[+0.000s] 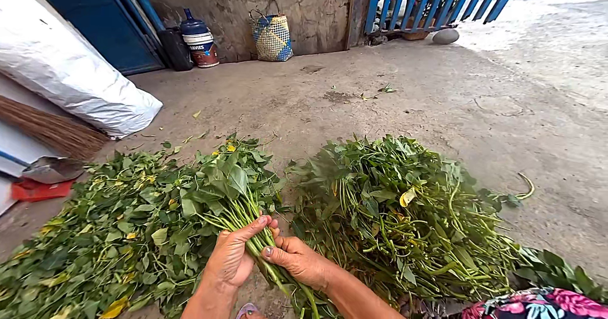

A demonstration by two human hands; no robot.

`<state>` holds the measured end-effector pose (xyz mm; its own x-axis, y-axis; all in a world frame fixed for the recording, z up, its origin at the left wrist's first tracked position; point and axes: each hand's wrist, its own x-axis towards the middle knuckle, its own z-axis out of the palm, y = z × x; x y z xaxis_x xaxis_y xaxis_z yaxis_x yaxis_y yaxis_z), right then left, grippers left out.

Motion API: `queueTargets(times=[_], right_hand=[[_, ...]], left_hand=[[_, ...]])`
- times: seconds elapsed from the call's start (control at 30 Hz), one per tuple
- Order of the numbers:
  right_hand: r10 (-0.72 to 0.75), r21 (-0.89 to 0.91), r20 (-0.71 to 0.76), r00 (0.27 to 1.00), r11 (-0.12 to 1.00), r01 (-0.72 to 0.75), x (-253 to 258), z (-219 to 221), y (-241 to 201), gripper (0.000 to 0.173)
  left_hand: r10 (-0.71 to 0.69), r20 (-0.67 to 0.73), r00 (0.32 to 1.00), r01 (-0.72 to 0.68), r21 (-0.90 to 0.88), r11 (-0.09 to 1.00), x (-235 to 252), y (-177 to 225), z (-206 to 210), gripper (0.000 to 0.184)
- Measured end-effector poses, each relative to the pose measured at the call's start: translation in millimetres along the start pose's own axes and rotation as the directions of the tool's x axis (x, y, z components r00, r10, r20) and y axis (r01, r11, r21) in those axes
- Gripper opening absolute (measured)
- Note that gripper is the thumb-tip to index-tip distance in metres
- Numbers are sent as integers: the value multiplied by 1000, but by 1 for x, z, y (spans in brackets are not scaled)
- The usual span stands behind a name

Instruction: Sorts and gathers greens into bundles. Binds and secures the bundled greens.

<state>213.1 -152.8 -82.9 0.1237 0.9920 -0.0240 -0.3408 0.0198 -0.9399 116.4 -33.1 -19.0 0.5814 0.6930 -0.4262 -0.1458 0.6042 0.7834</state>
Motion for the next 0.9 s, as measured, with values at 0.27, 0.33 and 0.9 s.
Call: queueTargets(times=[0.27,0.33,0.9], right_hand=[[-69,-461,-878,473,386,-799,5,-154,31,58],[-21,-449,-888,460,255,-856,2,-182,42,47],[-280,-415,-786,552,900,-135,-45,-66,32,34]], left_hand=[[141,-229,963,-145,-5,989,7,12,-5,19],[84,-179,980,-86,-5,996,5,7,-3,16],[48,-200,979,-34,76,997,5,-7,0,13]])
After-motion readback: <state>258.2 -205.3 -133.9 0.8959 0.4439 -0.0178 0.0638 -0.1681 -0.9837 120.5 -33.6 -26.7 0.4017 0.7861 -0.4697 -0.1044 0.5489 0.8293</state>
